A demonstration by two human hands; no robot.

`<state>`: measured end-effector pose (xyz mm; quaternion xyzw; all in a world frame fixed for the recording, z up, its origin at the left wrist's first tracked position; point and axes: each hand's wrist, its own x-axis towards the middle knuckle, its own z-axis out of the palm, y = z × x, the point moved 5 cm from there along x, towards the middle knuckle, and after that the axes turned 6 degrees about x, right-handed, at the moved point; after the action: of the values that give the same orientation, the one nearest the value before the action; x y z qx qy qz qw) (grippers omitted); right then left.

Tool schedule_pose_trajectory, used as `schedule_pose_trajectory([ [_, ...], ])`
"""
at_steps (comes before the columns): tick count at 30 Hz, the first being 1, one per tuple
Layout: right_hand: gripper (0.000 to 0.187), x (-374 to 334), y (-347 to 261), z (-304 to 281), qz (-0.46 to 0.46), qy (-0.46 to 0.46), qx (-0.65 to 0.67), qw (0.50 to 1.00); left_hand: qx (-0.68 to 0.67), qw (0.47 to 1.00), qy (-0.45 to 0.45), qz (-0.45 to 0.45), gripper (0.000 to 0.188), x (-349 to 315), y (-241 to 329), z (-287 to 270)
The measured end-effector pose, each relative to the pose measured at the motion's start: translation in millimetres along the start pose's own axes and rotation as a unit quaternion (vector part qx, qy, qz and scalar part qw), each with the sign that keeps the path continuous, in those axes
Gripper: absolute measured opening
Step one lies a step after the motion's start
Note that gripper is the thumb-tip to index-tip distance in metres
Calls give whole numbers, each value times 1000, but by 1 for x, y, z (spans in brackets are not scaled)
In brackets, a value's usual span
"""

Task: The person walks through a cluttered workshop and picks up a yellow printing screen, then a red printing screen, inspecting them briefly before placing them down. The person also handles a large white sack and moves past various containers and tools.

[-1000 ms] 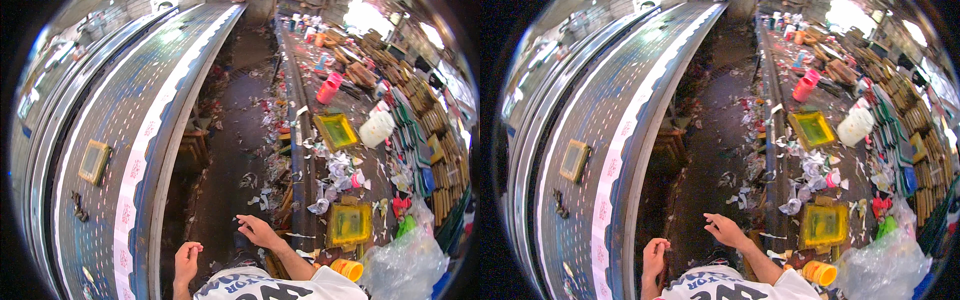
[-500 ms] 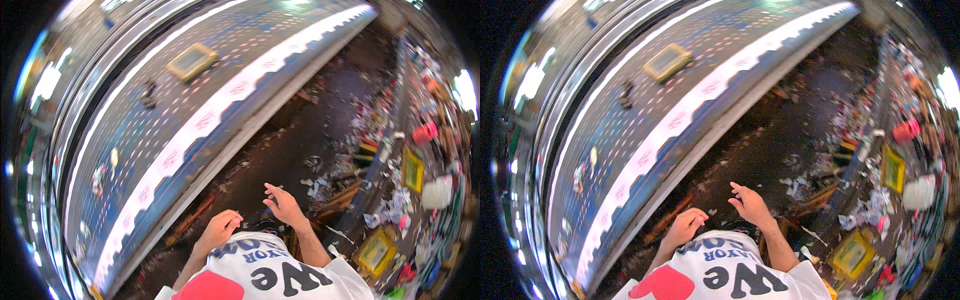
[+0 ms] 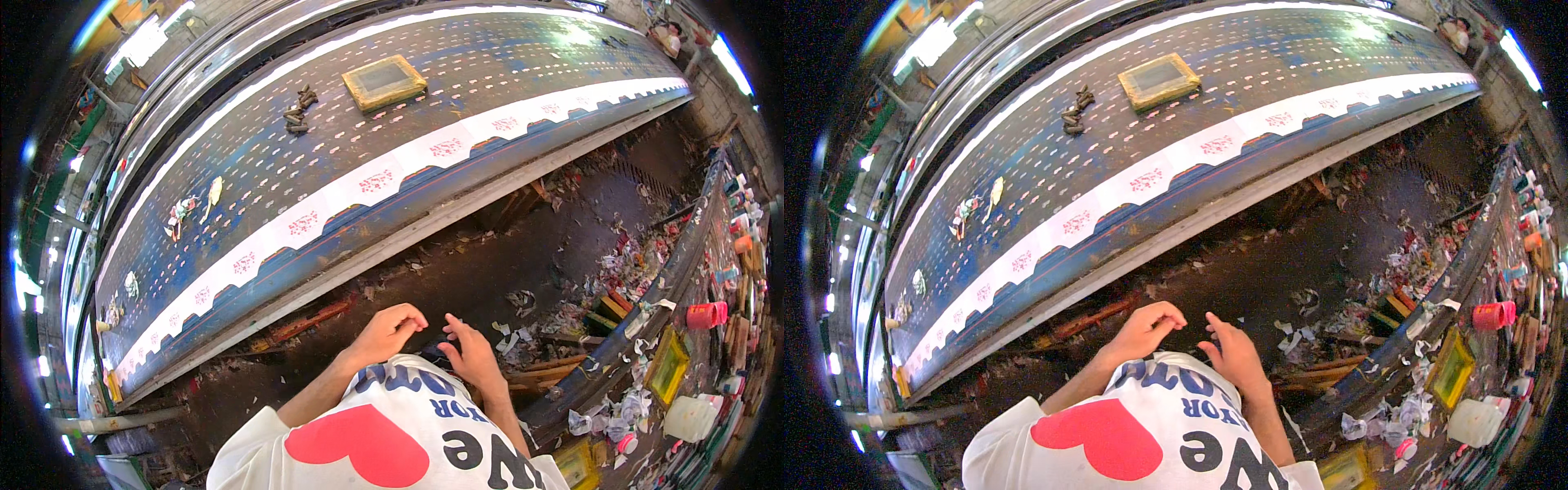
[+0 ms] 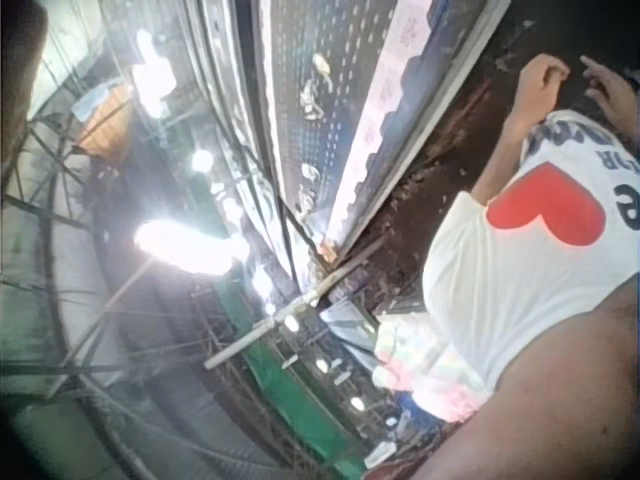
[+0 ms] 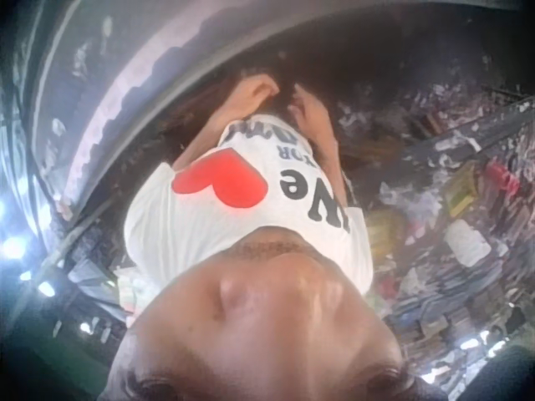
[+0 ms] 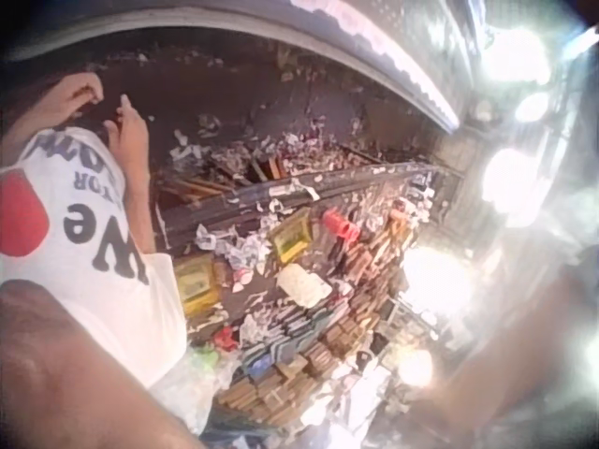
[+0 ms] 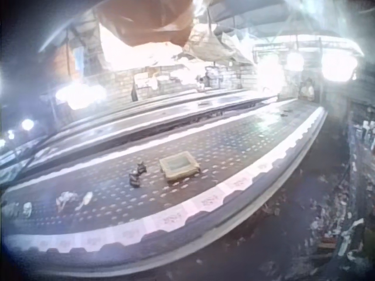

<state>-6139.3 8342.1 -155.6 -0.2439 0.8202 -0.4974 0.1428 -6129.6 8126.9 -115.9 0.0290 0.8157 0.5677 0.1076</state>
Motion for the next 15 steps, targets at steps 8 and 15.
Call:
schedule_pose_trajectory([
  [8, 63, -34, 54, -114, 51, 161, -49, 984, 26, 982, -169, 79, 22, 87, 45, 97],
  [15, 63, -53, 111, -166, 119, 274, 9, 954, 29, 940, -301, 160, 12, 200, 73, 181],
])
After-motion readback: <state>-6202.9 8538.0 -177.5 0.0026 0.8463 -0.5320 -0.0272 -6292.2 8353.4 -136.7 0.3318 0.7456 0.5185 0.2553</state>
